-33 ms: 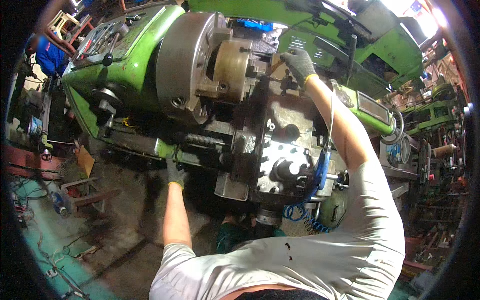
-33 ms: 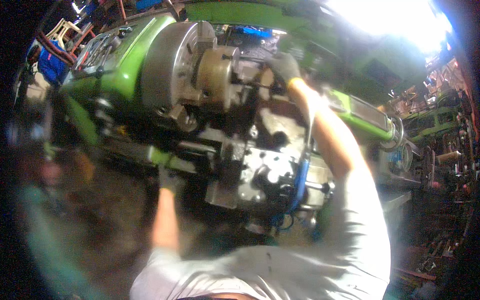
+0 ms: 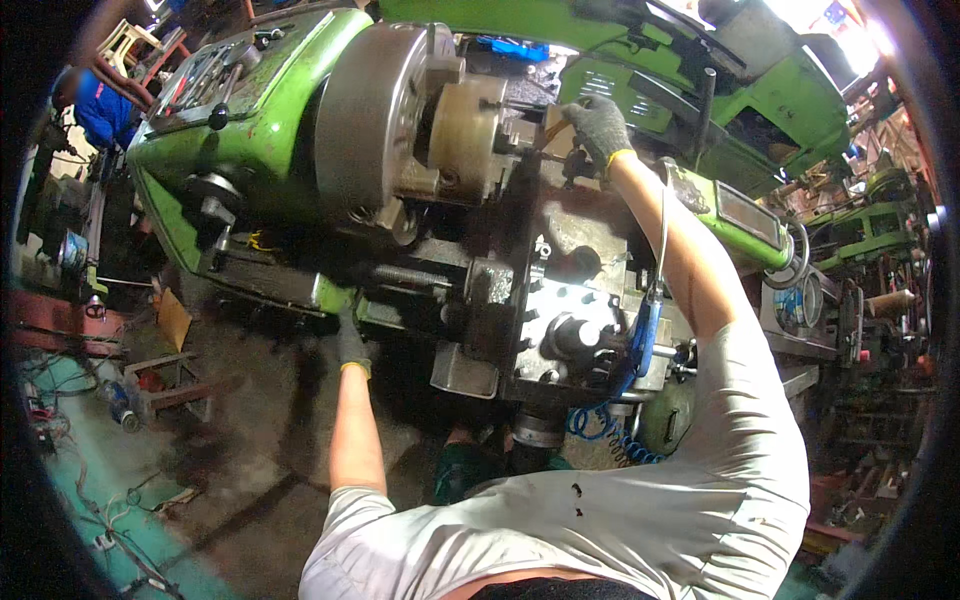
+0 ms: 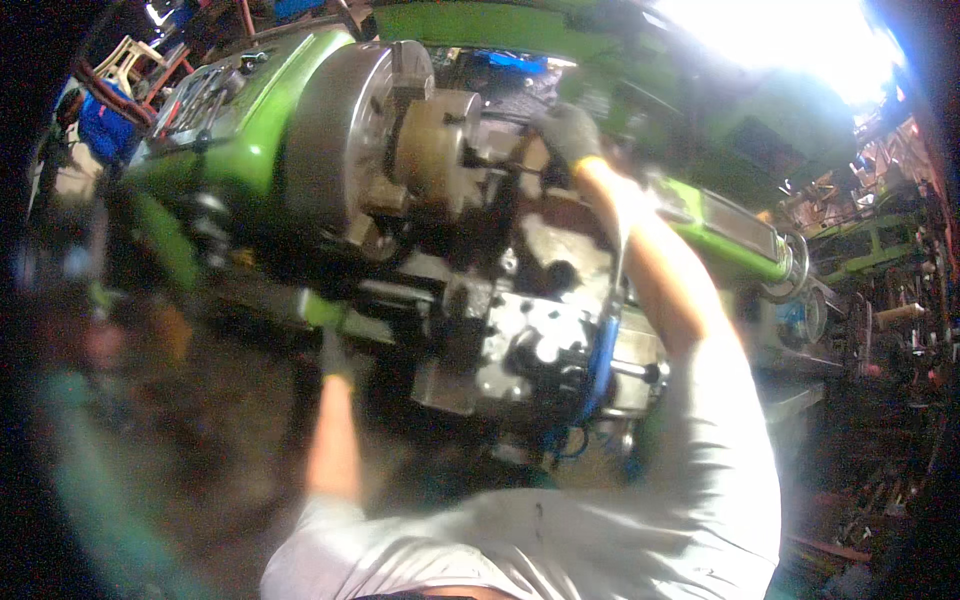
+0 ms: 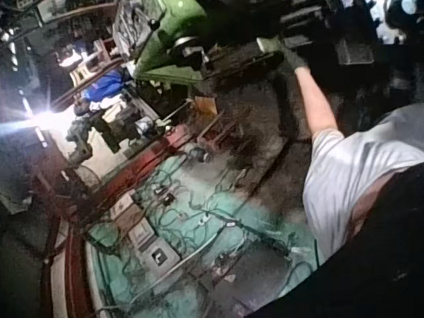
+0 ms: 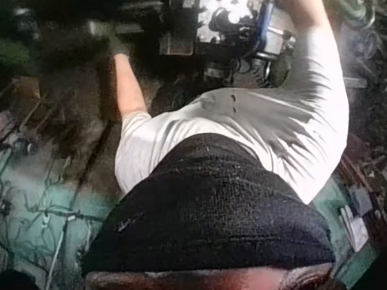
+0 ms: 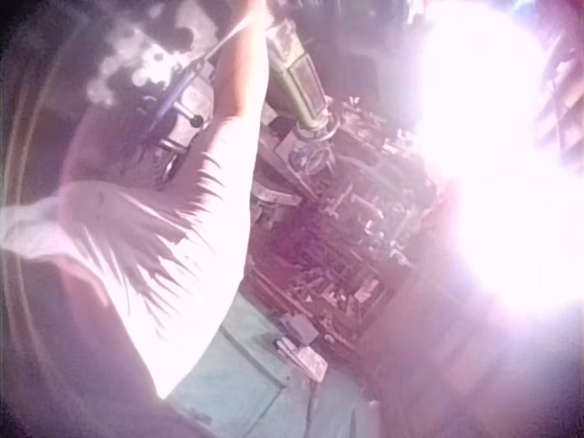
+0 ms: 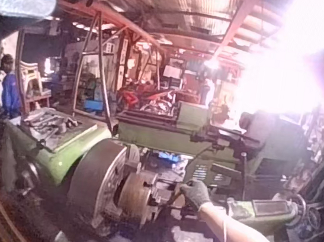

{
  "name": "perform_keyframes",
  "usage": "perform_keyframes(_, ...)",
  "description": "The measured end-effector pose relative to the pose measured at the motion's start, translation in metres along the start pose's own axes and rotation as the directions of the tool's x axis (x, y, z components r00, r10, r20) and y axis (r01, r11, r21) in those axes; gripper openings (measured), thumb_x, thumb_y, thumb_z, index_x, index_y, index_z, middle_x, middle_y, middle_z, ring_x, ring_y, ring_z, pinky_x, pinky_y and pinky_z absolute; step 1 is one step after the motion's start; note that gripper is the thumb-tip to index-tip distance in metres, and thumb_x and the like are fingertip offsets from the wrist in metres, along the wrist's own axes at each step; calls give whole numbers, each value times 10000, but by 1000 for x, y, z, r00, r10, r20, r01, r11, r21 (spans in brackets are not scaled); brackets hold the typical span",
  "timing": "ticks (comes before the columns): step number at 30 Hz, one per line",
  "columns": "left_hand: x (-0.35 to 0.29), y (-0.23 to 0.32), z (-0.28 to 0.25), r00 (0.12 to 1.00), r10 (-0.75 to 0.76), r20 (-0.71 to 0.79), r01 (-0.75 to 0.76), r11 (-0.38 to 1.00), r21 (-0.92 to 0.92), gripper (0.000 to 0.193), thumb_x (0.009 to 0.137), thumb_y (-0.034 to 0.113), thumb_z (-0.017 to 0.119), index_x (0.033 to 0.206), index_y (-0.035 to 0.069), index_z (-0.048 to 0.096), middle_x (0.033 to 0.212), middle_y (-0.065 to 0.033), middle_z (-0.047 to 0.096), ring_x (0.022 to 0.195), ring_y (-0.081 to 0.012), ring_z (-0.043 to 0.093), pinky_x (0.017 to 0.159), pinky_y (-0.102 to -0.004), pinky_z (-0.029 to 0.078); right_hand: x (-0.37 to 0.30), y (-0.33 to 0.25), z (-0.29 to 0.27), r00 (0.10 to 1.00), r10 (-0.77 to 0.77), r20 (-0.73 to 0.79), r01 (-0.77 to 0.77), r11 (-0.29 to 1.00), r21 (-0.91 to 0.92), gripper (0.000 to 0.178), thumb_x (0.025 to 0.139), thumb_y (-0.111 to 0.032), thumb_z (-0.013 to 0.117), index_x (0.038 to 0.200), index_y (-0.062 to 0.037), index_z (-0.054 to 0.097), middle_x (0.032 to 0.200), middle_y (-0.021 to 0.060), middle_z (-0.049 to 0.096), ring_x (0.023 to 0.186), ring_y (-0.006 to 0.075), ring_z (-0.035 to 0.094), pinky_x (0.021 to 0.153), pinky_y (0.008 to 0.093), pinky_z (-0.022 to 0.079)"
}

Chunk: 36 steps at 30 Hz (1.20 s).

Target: The person operates a green industrial lathe in a workshop, using a caliper to measure a rotating metal workpiece. They adjust the tool post and machine controls while wearing gloves, performing repetitive machining and measurement cycles.

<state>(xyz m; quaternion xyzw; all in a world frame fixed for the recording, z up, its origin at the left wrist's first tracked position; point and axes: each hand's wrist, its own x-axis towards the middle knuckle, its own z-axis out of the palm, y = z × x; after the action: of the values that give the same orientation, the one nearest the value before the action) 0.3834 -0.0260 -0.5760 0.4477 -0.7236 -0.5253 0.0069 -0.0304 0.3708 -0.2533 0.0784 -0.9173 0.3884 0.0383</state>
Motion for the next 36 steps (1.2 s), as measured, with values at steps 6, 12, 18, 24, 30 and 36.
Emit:
perform_keyframes(6, -90, -21, -20, 985, 133, -111, -86, 931, 356, 779, 987, 597, 623, 1495, 8, 562, 1522, -309, 553, 1423, -473, 511, 1167, -511, 422, -44, 7, 0, 968, -189, -165, 205, 975, 85, 280, 992, -230, 661, 1112, 20, 699, 868, 172, 771, 765, 213, 771, 684, 397, 583)
perform_keyframes(12, -153, -105, -30, 989, -105, -109, 142, 889, 435, 755, 960, 595, 660, 1445, 17, 616, 1470, -306, 596, 1374, -465, 557, 1152, -518, 440, -103, 2, -8, 921, -381, -75, 380, 925, -33, 191, 994, -190, 673, 1094, -27, 670, 894, 175, 760, 789, 311, 771, 713, 411, 594)
perform_keyframes(18, -150, -171, -24, 996, -76, 36, 52, 894, 445, 713, 958, 568, 686, 1415, 22, 643, 1449, -270, 629, 1365, -450, 573, 1157, -507, 446, -107, 36, 2, 684, -728, 35, 689, 630, -357, 171, 882, -120, 702, 1043, -73, 665, 902, 168, 690, 841, 395, 697, 756, 514, 552)
perform_keyframes(24, -153, -90, -36, 996, 37, 87, -71, 901, 429, 631, 983, 463, 713, 1391, -13, 637, 1425, -256, 651, 1355, -424, 591, 1141, -481, 460, -128, 1, -9, 875, -483, -29, 469, 862, -195, 240, 918, -125, 711, 1145, -55, 682, 970, 176, 731, 859, 333, 725, 772, 442, 574)
perform_keyframes(30, -123, -42, -8, 905, 424, -1, -424, 904, 59, 458, 1059, 304, 649, 1377, -25, 631, 1400, -230, 665, 1300, -362, 631, 1110, -451, 484, -134, 39, -56, 967, -227, 117, 220, 973, 68, 261, 1033, -216, 628, 1156, 0, 704, 925, 71, 723, 780, 122, 688, 683, 298, 580)
perform_keyframes(36, -207, 175, 35, 618, 781, 91, -771, 625, -122, 432, 1024, 217, 706, 1386, -3, 620, 1380, -193, 641, 1275, -342, 625, 1113, -462, 482, -176, 73, -75, 911, -353, 213, 365, 931, -18, 373, 1004, -157, 684, 1340, 4, 661, 1027, 130, 760, 928, 171, 719, 779, 328, 592)
